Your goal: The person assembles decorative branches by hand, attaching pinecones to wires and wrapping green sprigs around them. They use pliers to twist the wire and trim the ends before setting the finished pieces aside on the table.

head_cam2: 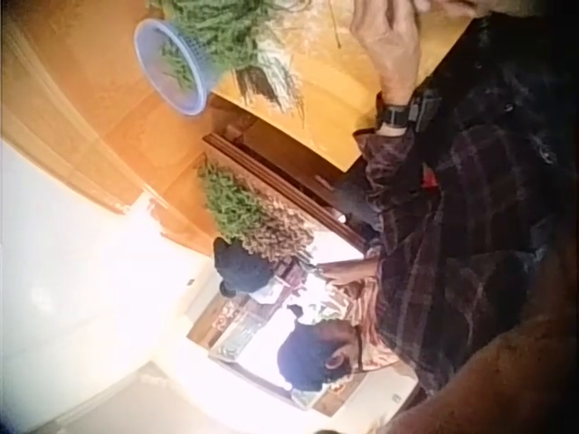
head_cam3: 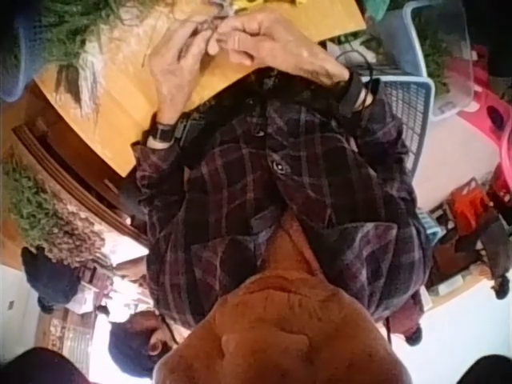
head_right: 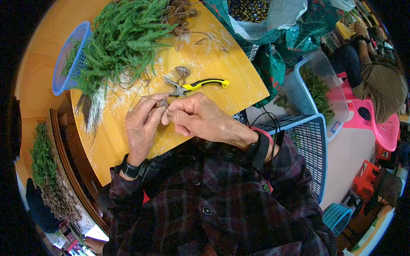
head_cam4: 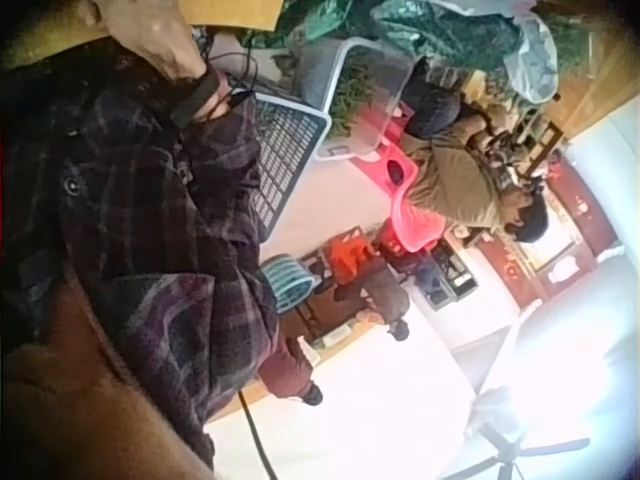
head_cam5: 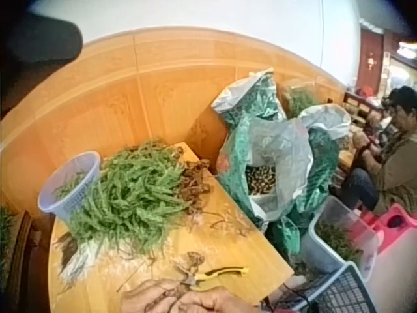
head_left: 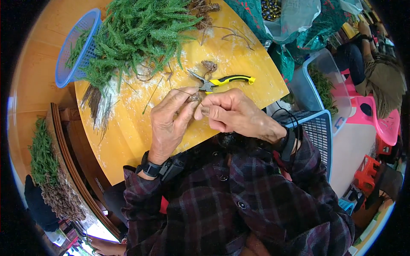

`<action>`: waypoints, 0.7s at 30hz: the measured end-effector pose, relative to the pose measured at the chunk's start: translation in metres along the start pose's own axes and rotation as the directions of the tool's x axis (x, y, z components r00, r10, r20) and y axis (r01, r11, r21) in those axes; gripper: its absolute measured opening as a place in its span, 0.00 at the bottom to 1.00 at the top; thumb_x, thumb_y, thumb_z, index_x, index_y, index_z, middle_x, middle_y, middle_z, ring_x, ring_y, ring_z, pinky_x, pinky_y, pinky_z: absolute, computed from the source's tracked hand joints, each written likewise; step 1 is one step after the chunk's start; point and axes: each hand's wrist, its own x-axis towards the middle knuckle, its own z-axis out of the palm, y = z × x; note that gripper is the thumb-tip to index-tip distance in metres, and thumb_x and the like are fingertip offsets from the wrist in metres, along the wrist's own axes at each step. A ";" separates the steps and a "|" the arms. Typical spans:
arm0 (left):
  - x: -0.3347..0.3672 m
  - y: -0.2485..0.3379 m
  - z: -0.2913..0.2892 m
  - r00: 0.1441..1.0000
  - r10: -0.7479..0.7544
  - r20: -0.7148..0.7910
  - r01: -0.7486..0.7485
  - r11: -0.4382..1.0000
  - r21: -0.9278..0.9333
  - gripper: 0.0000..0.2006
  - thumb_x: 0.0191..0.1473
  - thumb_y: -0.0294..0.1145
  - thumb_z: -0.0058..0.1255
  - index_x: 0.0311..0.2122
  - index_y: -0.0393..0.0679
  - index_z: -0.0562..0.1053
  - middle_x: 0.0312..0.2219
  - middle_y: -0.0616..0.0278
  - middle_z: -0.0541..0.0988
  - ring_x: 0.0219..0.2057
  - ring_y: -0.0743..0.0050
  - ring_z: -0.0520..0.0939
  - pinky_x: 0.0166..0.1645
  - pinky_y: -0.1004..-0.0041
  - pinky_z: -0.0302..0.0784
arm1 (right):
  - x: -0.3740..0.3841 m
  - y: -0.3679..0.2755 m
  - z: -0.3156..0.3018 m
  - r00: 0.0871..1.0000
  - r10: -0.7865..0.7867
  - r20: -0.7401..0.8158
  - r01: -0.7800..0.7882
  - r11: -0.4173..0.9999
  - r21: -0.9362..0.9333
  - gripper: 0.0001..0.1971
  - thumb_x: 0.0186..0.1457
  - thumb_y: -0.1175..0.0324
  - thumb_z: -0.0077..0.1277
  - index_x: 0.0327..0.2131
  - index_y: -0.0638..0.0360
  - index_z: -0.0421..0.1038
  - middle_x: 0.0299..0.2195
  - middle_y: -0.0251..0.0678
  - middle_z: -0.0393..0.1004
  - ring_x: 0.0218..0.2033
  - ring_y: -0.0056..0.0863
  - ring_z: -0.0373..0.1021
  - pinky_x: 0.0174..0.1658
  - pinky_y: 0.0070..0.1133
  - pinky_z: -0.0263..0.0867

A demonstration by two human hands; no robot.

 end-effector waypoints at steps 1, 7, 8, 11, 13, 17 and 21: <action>0.000 -0.003 0.001 1.000 0.006 0.015 -0.005 1.000 -0.008 0.11 0.51 0.20 0.50 0.41 0.35 0.73 0.32 0.64 0.75 0.31 0.82 0.75 0.37 0.82 0.69 | -0.001 -0.004 -0.001 0.998 0.054 0.018 -0.055 0.997 0.055 0.09 0.61 0.69 0.40 0.35 0.63 0.69 0.15 0.23 0.61 0.15 0.10 0.54 0.19 0.12 0.50; -0.002 -0.006 -0.010 0.900 -0.365 0.237 0.423 0.863 -0.276 0.10 0.52 0.24 0.48 0.41 0.35 0.73 0.34 0.63 0.76 0.32 0.76 0.77 0.39 0.78 0.71 | -0.003 -0.019 -0.008 0.989 0.131 0.073 -0.131 0.991 -0.009 0.09 0.58 0.66 0.47 0.38 0.63 0.69 0.17 0.23 0.61 0.17 0.10 0.52 0.21 0.11 0.49; -0.004 -0.009 -0.011 0.901 -0.365 0.234 0.422 0.863 -0.277 0.10 0.52 0.24 0.48 0.41 0.35 0.73 0.34 0.63 0.76 0.32 0.76 0.77 0.39 0.78 0.71 | 0.001 -0.012 -0.010 0.999 0.037 0.012 -0.036 0.994 -0.104 0.10 0.56 0.67 0.50 0.38 0.62 0.69 0.18 0.22 0.60 0.18 0.10 0.51 0.22 0.11 0.48; -0.005 -0.017 -0.009 0.866 -0.329 0.377 0.500 0.608 -0.617 0.12 0.53 0.28 0.47 0.41 0.35 0.73 0.35 0.61 0.77 0.34 0.74 0.77 0.41 0.75 0.72 | 0.006 -0.004 -0.011 0.982 -0.166 -0.088 0.132 0.942 -0.308 0.12 0.52 0.68 0.55 0.39 0.61 0.69 0.20 0.21 0.59 0.19 0.10 0.51 0.23 0.11 0.48; -0.007 -0.017 -0.008 0.864 -0.313 0.395 0.499 0.641 -0.583 0.13 0.54 0.29 0.48 0.42 0.34 0.73 0.36 0.60 0.77 0.35 0.73 0.77 0.41 0.74 0.72 | 0.005 -0.001 -0.006 0.959 -0.280 -0.052 0.230 0.871 -0.435 0.15 0.48 0.70 0.59 0.40 0.60 0.69 0.22 0.21 0.59 0.20 0.10 0.51 0.23 0.11 0.48; -0.012 -0.018 -0.006 0.859 -0.244 0.451 0.487 0.661 -0.571 0.16 0.54 0.34 0.49 0.43 0.33 0.71 0.36 0.58 0.77 0.35 0.71 0.77 0.42 0.72 0.73 | 0.005 0.000 -0.006 0.946 -0.320 -0.056 0.257 0.842 -0.475 0.17 0.44 0.72 0.61 0.39 0.60 0.69 0.26 0.22 0.60 0.22 0.10 0.52 0.24 0.11 0.49; -0.015 -0.027 -0.003 0.871 -0.152 0.468 0.469 0.546 -0.695 0.20 0.54 0.38 0.51 0.45 0.31 0.70 0.35 0.56 0.77 0.35 0.70 0.77 0.41 0.71 0.74 | 0.002 -0.003 -0.002 0.968 -0.230 -0.100 0.180 0.916 -0.358 0.14 0.45 0.74 0.60 0.36 0.60 0.69 0.28 0.24 0.62 0.23 0.10 0.53 0.25 0.11 0.51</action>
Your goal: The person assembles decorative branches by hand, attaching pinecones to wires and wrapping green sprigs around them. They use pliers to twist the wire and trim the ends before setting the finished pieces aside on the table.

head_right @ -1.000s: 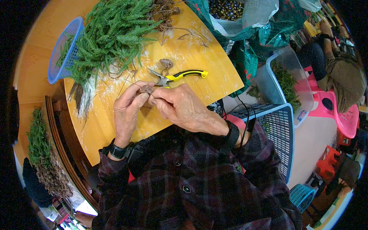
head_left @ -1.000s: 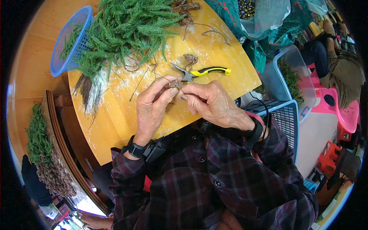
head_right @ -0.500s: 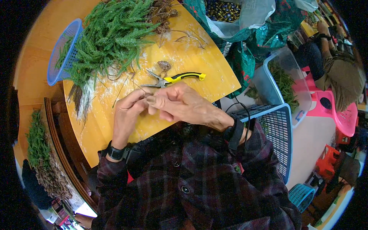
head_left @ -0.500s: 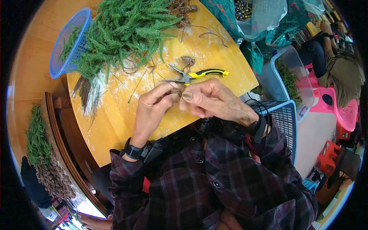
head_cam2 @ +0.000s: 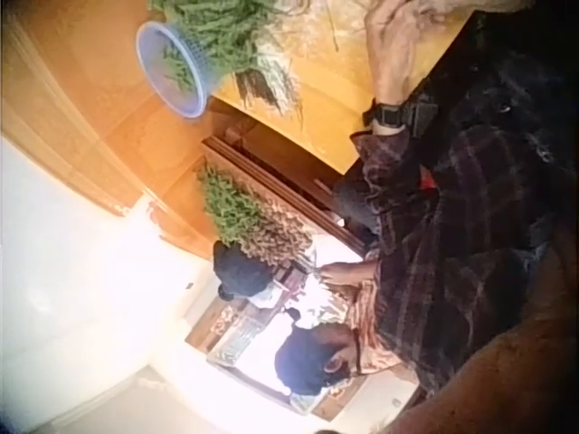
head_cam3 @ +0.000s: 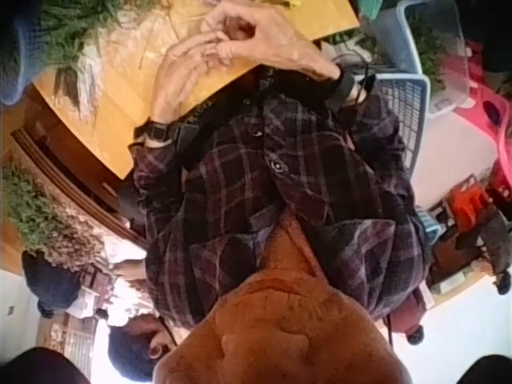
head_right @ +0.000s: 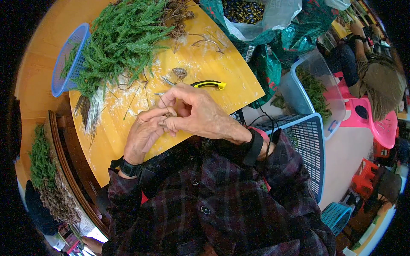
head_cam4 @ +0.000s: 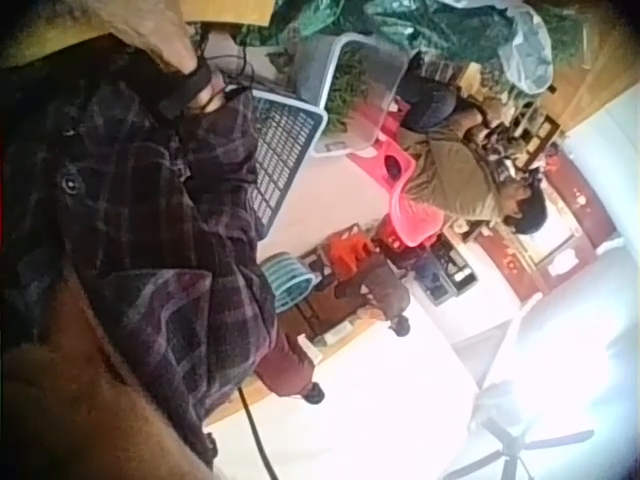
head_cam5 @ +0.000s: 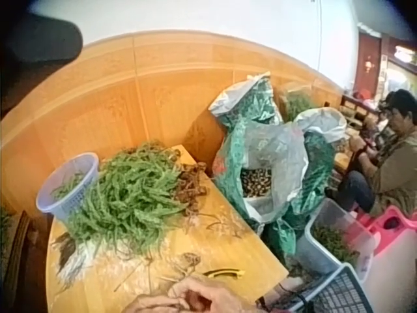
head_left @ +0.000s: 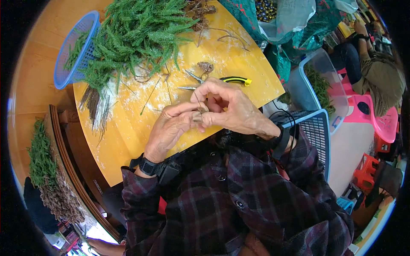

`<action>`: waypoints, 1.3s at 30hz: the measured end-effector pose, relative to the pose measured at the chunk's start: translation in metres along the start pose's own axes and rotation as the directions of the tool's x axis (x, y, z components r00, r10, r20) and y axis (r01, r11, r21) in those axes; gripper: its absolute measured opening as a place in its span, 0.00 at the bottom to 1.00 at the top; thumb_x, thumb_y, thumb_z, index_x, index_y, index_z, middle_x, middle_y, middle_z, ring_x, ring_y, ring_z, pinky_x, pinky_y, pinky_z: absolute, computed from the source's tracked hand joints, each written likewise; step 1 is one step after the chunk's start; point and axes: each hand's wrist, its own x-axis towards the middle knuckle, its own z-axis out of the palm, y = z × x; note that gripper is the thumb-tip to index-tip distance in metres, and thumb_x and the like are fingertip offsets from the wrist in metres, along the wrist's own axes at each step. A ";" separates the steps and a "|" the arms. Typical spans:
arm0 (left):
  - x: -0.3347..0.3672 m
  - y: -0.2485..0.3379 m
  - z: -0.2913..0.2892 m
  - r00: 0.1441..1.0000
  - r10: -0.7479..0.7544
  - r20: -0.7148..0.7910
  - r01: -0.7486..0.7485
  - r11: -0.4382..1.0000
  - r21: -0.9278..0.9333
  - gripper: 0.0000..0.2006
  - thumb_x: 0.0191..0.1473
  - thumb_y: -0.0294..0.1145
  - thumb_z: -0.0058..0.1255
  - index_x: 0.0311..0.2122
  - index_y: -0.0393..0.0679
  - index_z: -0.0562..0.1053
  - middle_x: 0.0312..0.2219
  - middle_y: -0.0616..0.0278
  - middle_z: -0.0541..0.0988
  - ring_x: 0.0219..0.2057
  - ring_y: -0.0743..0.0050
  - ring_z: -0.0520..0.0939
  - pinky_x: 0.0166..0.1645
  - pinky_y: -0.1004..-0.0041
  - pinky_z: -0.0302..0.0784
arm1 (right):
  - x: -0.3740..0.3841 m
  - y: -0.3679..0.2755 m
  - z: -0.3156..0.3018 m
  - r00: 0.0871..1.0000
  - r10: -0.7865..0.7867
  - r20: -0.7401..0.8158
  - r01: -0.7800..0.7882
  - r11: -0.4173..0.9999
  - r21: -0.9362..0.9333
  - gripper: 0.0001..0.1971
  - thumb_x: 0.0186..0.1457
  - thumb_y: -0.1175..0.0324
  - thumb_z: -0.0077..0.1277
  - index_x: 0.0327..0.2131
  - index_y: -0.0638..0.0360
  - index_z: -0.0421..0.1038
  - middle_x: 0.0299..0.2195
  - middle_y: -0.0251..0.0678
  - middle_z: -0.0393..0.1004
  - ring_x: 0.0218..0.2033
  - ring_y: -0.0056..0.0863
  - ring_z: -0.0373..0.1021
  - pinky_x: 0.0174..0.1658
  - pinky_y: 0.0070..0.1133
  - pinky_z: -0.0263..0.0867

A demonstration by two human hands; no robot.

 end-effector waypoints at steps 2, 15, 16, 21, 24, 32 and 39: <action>0.000 -0.003 -0.002 1.000 0.007 0.009 -0.007 0.999 -0.033 0.22 0.54 0.41 0.51 0.45 0.31 0.70 0.35 0.56 0.77 0.35 0.70 0.78 0.41 0.72 0.74 | 0.000 0.001 0.001 0.999 0.047 0.004 -0.047 0.997 0.053 0.13 0.45 0.75 0.59 0.35 0.60 0.68 0.29 0.24 0.62 0.24 0.10 0.54 0.26 0.11 0.51; 0.003 -0.003 -0.001 0.997 -0.074 0.028 0.071 0.992 0.101 0.19 0.56 0.39 0.49 0.44 0.31 0.71 0.34 0.55 0.78 0.33 0.71 0.77 0.39 0.73 0.73 | 0.000 0.008 0.003 0.999 0.047 0.005 -0.044 0.887 0.460 0.04 0.53 0.77 0.52 0.31 0.65 0.66 0.31 0.32 0.70 0.26 0.14 0.68 0.29 0.14 0.67; 0.003 -0.004 0.000 0.997 -0.076 0.021 0.074 0.994 0.083 0.19 0.56 0.39 0.48 0.44 0.31 0.71 0.34 0.55 0.78 0.33 0.71 0.77 0.39 0.73 0.73 | 0.000 0.007 0.002 0.999 0.051 -0.003 -0.045 0.903 0.428 0.04 0.53 0.77 0.51 0.31 0.66 0.67 0.31 0.32 0.71 0.26 0.14 0.69 0.29 0.14 0.67; 0.005 0.001 0.006 0.992 -0.124 0.003 0.124 0.992 -0.011 0.17 0.57 0.37 0.47 0.43 0.32 0.72 0.33 0.56 0.78 0.33 0.71 0.77 0.39 0.73 0.73 | -0.002 0.008 0.006 0.994 -0.034 -0.102 0.064 0.951 0.302 0.03 0.55 0.77 0.49 0.29 0.66 0.67 0.29 0.33 0.72 0.23 0.15 0.69 0.27 0.13 0.66; 0.007 0.008 0.009 0.986 -0.164 -0.015 0.164 0.986 0.011 0.16 0.57 0.36 0.46 0.44 0.32 0.71 0.33 0.55 0.77 0.33 0.71 0.77 0.40 0.73 0.72 | -0.002 0.007 0.005 0.996 -0.033 -0.088 0.054 0.969 0.243 0.03 0.56 0.77 0.49 0.30 0.65 0.67 0.29 0.33 0.72 0.24 0.14 0.69 0.26 0.13 0.66; 0.004 0.008 0.013 0.992 -0.127 -0.025 0.127 0.992 0.008 0.17 0.58 0.36 0.44 0.44 0.31 0.69 0.32 0.54 0.76 0.33 0.69 0.76 0.38 0.73 0.71 | 0.002 0.005 -0.003 1.000 0.022 0.019 -0.028 0.914 0.404 0.04 0.58 0.74 0.47 0.33 0.64 0.66 0.26 0.31 0.71 0.24 0.15 0.69 0.30 0.14 0.65; 0.002 0.000 0.006 0.994 -0.103 0.047 0.108 0.987 -0.117 0.16 0.59 0.34 0.42 0.45 0.31 0.68 0.32 0.54 0.76 0.33 0.69 0.76 0.38 0.73 0.70 | 0.005 0.017 -0.011 0.995 -0.036 0.098 0.018 0.984 0.176 0.05 0.58 0.72 0.46 0.34 0.65 0.66 0.26 0.29 0.69 0.27 0.15 0.68 0.33 0.16 0.64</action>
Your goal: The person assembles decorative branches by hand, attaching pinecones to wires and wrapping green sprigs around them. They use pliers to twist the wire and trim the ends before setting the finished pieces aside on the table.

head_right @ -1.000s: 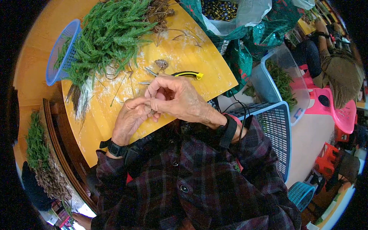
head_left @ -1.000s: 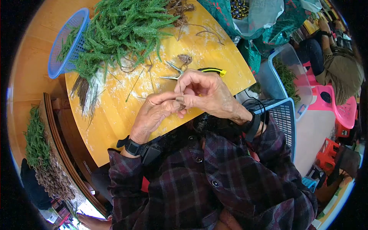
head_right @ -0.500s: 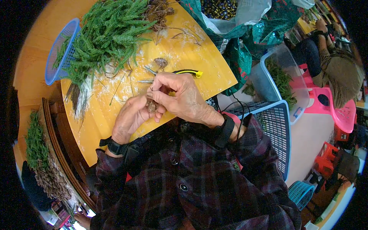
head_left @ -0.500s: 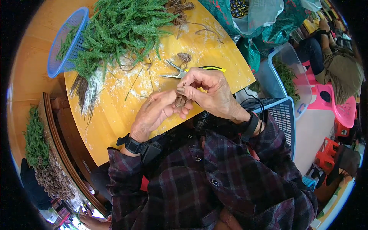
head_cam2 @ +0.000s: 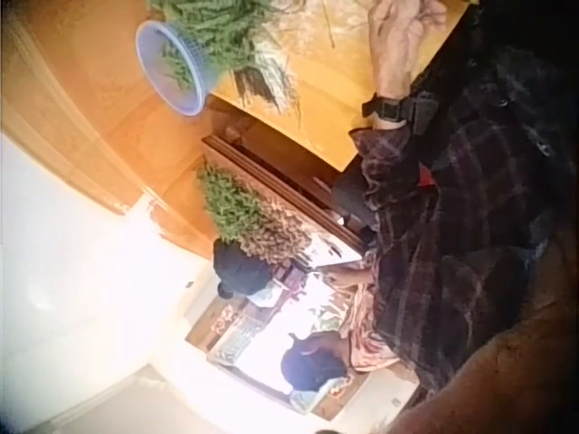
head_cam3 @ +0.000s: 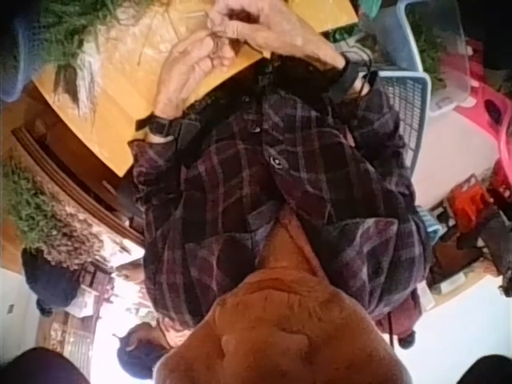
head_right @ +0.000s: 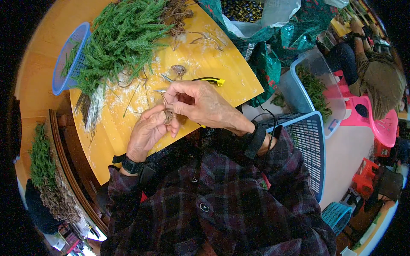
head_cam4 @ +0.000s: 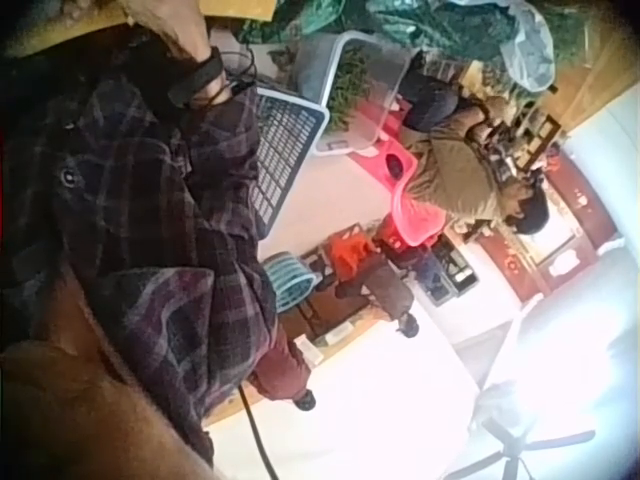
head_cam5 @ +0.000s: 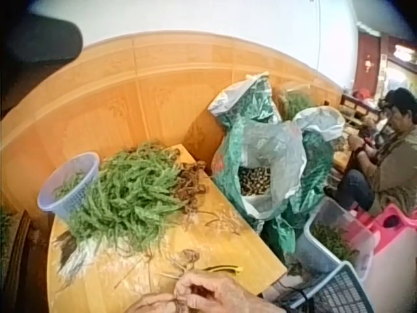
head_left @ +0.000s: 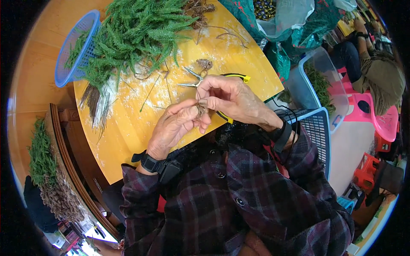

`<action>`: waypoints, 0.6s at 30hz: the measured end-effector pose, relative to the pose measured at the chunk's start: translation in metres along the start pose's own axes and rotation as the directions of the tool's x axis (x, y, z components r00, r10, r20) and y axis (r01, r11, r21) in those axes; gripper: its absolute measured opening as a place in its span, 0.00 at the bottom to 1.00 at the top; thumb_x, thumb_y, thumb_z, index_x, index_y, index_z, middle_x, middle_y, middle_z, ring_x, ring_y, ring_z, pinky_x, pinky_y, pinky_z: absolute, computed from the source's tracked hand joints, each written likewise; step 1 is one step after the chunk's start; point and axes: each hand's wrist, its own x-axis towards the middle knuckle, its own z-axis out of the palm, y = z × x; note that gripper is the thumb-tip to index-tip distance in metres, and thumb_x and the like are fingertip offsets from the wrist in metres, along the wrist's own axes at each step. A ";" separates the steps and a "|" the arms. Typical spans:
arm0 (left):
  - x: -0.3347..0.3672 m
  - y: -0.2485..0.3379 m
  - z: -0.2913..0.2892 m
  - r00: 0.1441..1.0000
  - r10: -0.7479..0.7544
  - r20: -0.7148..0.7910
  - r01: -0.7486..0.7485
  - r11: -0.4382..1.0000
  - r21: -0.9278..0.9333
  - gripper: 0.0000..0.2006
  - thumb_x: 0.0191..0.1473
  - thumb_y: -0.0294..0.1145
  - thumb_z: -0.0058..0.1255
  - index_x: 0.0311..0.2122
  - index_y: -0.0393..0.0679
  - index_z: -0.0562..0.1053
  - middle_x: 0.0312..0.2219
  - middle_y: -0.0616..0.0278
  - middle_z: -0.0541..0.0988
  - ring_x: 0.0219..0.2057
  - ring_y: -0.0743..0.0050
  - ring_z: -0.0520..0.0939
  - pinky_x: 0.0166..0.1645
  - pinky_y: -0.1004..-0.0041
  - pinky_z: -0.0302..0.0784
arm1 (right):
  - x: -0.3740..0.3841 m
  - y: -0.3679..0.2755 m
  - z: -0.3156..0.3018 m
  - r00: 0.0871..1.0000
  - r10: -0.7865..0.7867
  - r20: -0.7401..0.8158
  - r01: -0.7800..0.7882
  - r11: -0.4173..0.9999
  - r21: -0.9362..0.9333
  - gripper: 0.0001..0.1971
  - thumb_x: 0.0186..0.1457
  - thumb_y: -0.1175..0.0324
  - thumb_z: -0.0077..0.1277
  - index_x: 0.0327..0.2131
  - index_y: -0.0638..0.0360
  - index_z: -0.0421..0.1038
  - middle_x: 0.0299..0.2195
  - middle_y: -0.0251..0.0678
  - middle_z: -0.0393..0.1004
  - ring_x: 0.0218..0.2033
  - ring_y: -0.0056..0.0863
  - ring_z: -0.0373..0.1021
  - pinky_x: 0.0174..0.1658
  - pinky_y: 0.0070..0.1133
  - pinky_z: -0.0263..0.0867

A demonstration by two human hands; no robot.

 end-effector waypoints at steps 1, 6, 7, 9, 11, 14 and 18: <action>0.000 0.000 0.001 1.000 0.011 -0.005 -0.011 1.000 0.001 0.16 0.59 0.35 0.42 0.45 0.31 0.69 0.32 0.55 0.76 0.33 0.69 0.76 0.38 0.73 0.70 | 0.000 0.000 0.000 1.000 0.024 0.017 -0.025 0.999 0.028 0.05 0.58 0.72 0.47 0.33 0.64 0.66 0.27 0.29 0.69 0.28 0.15 0.67 0.32 0.16 0.64; 0.003 -0.007 0.003 0.999 0.049 -0.011 -0.049 0.997 -0.063 0.16 0.59 0.37 0.43 0.42 0.32 0.69 0.31 0.55 0.75 0.31 0.69 0.75 0.37 0.73 0.70 | -0.002 -0.005 -0.001 0.992 -0.105 -0.066 0.090 0.977 -0.193 0.02 0.54 0.75 0.51 0.29 0.62 0.69 0.28 0.32 0.70 0.29 0.20 0.68 0.30 0.17 0.64; 0.004 -0.008 0.003 0.998 0.057 -0.008 -0.057 0.994 -0.096 0.16 0.59 0.38 0.44 0.41 0.33 0.69 0.30 0.55 0.75 0.31 0.69 0.75 0.36 0.73 0.70 | -0.002 -0.006 -0.001 0.993 -0.102 -0.066 0.088 0.978 -0.192 0.02 0.54 0.75 0.51 0.29 0.62 0.69 0.28 0.32 0.70 0.29 0.20 0.68 0.30 0.17 0.64; 0.004 -0.006 0.002 0.999 0.038 0.002 -0.037 0.993 -0.110 0.16 0.58 0.38 0.44 0.40 0.33 0.70 0.30 0.55 0.75 0.30 0.69 0.75 0.36 0.73 0.70 | -0.001 -0.009 0.001 0.929 -0.369 -0.043 0.309 0.832 -0.461 0.02 0.48 0.75 0.54 0.27 0.60 0.71 0.29 0.31 0.70 0.31 0.24 0.68 0.33 0.19 0.64; 0.003 -0.002 -0.001 1.000 0.002 0.026 0.002 0.991 -0.132 0.16 0.58 0.40 0.45 0.39 0.33 0.70 0.29 0.55 0.75 0.29 0.69 0.75 0.35 0.73 0.70 | 0.002 -0.015 0.002 0.871 -0.490 0.000 0.400 0.712 -0.577 0.03 0.46 0.75 0.55 0.26 0.59 0.72 0.29 0.31 0.71 0.32 0.26 0.68 0.34 0.21 0.64; 0.001 0.002 -0.011 0.997 -0.062 0.045 0.066 0.994 -0.084 0.16 0.58 0.40 0.45 0.40 0.33 0.70 0.29 0.56 0.75 0.29 0.69 0.75 0.35 0.73 0.71 | 0.004 -0.024 0.002 0.783 -0.604 0.148 0.468 0.416 -0.780 0.06 0.41 0.72 0.57 0.27 0.55 0.74 0.30 0.29 0.72 0.36 0.30 0.67 0.38 0.24 0.62; -0.001 0.005 -0.005 0.995 -0.096 -0.021 0.095 0.995 -0.043 0.17 0.58 0.39 0.45 0.39 0.31 0.70 0.26 0.55 0.75 0.27 0.69 0.75 0.32 0.73 0.71 | 0.004 -0.021 0.000 0.842 -0.526 0.118 0.391 0.444 -0.807 0.06 0.41 0.68 0.57 0.27 0.52 0.74 0.30 0.24 0.72 0.39 0.28 0.65 0.41 0.27 0.60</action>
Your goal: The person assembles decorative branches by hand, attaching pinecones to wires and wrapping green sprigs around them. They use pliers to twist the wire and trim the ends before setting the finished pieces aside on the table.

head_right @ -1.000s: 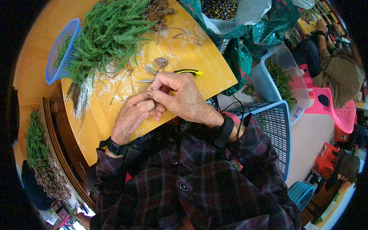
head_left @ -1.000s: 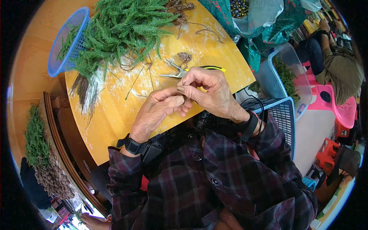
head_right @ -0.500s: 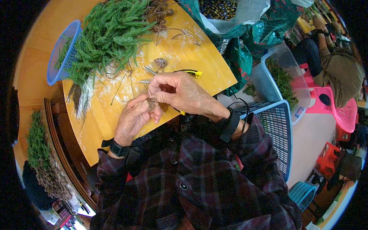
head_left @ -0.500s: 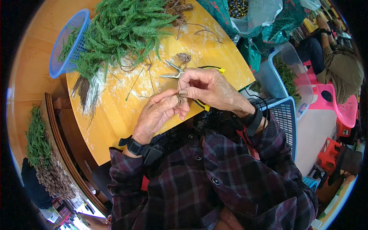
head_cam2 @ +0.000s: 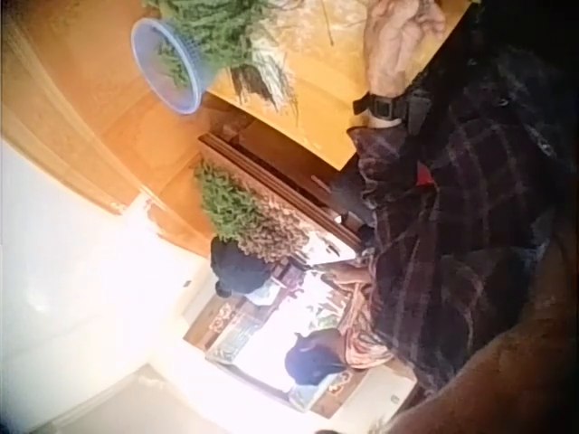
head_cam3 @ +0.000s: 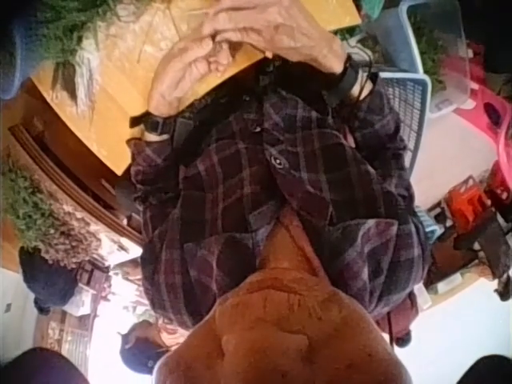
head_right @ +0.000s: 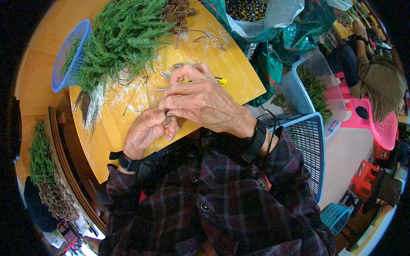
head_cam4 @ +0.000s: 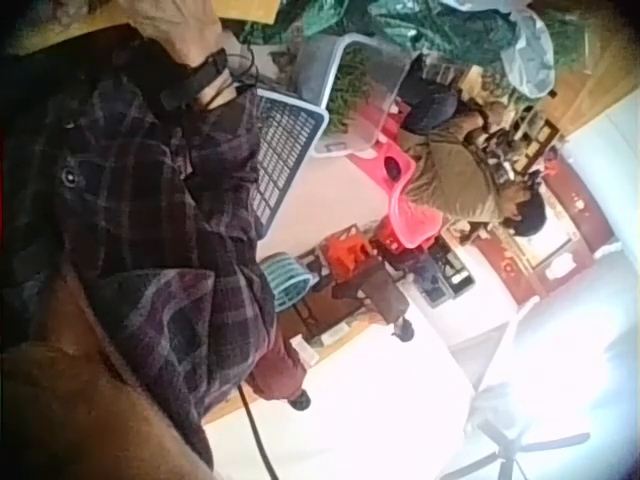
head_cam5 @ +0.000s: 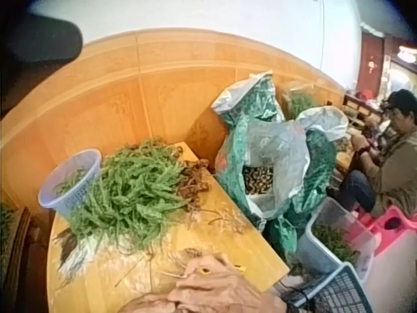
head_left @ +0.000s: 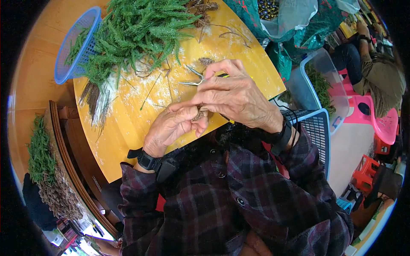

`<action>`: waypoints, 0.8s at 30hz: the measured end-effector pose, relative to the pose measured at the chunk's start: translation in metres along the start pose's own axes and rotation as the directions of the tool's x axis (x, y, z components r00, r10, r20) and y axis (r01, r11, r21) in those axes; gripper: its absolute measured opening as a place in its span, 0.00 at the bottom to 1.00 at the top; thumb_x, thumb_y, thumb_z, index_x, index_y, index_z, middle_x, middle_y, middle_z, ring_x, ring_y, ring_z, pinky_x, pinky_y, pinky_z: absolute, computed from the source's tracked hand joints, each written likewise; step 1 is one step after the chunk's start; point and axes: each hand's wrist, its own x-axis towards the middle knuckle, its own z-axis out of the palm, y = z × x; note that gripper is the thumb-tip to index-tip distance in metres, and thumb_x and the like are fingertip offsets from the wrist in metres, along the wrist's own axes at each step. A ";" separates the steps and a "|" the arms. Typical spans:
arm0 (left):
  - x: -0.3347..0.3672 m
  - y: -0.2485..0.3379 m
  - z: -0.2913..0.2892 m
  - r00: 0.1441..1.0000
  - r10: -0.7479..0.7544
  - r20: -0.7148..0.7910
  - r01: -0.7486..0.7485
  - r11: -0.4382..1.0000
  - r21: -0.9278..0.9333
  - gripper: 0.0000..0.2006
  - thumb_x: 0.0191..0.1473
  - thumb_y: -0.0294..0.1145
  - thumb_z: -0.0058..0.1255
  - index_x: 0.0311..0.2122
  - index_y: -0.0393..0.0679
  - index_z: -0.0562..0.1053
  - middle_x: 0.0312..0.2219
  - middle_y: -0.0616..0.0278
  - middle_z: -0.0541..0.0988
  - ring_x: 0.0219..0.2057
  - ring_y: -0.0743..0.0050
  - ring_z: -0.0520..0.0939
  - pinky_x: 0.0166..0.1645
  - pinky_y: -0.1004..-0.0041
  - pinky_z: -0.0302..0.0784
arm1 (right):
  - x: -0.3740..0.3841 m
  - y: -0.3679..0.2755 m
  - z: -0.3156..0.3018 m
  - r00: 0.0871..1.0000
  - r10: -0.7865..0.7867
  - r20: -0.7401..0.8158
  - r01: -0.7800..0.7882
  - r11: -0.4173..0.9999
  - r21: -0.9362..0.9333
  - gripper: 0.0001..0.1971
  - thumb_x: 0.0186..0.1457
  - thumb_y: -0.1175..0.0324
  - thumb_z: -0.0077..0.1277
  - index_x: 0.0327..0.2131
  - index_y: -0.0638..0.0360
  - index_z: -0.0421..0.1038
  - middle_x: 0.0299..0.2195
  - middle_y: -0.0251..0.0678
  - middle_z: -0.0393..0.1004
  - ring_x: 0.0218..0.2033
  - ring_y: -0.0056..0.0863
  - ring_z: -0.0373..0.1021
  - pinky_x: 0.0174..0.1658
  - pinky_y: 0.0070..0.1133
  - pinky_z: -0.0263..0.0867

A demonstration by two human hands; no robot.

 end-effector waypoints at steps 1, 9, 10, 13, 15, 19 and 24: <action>0.000 0.000 0.002 0.999 0.002 -0.037 -0.002 1.000 0.008 0.17 0.58 0.38 0.44 0.39 0.31 0.70 0.25 0.54 0.75 0.26 0.68 0.74 0.30 0.73 0.71 | -0.001 0.001 0.000 1.000 -0.001 0.001 0.001 1.000 0.000 0.06 0.41 0.68 0.57 0.27 0.52 0.74 0.30 0.24 0.72 0.39 0.28 0.65 0.41 0.27 0.60; 0.002 -0.007 0.010 0.990 0.073 -0.120 -0.068 0.996 0.052 0.17 0.59 0.39 0.44 0.42 0.31 0.70 0.27 0.54 0.76 0.27 0.72 0.76 0.32 0.75 0.73 | -0.006 0.006 0.004 0.997 0.029 0.073 -0.030 0.999 0.017 0.05 0.46 0.67 0.56 0.25 0.54 0.71 0.23 0.28 0.70 0.29 0.27 0.66 0.34 0.25 0.60; 0.002 -0.007 0.011 0.990 0.073 -0.120 -0.067 0.996 0.053 0.17 0.59 0.39 0.44 0.42 0.31 0.70 0.27 0.54 0.76 0.27 0.72 0.76 0.32 0.75 0.73 | -0.009 0.006 0.007 0.990 0.107 0.090 -0.113 0.992 0.062 0.05 0.48 0.68 0.55 0.24 0.56 0.70 0.21 0.30 0.69 0.26 0.27 0.66 0.32 0.24 0.60; 0.004 -0.010 0.014 0.979 0.148 -0.143 -0.115 0.970 0.213 0.15 0.58 0.36 0.46 0.43 0.34 0.71 0.29 0.59 0.77 0.29 0.74 0.76 0.34 0.75 0.72 | -0.013 0.005 0.013 0.956 0.262 0.133 -0.281 0.949 0.147 0.08 0.51 0.68 0.53 0.22 0.58 0.67 0.19 0.33 0.67 0.22 0.28 0.64 0.27 0.24 0.59; 0.004 -0.013 0.019 0.958 0.230 -0.174 -0.137 0.894 0.426 0.14 0.58 0.36 0.46 0.42 0.34 0.71 0.29 0.59 0.77 0.29 0.74 0.76 0.34 0.75 0.72 | -0.013 0.005 0.015 0.909 0.375 0.184 -0.413 0.873 0.261 0.10 0.54 0.69 0.51 0.22 0.60 0.66 0.18 0.34 0.66 0.19 0.30 0.64 0.24 0.24 0.59; 0.008 -0.012 0.029 0.900 0.395 -0.182 -0.142 0.663 0.735 0.13 0.58 0.35 0.45 0.41 0.34 0.72 0.28 0.60 0.77 0.29 0.76 0.76 0.34 0.76 0.72 | -0.014 0.006 0.015 0.881 0.433 0.190 -0.473 0.806 0.356 0.10 0.55 0.70 0.49 0.23 0.62 0.65 0.17 0.36 0.66 0.18 0.30 0.66 0.23 0.24 0.59; 0.009 0.012 0.034 0.979 0.090 -0.181 -0.067 0.989 0.134 0.15 0.59 0.36 0.42 0.38 0.32 0.72 0.26 0.58 0.76 0.29 0.73 0.76 0.38 0.75 0.70 | -0.007 -0.012 0.005 0.912 0.376 0.164 -0.392 0.679 0.621 0.08 0.54 0.71 0.49 0.24 0.63 0.66 0.18 0.37 0.67 0.19 0.31 0.68 0.23 0.24 0.61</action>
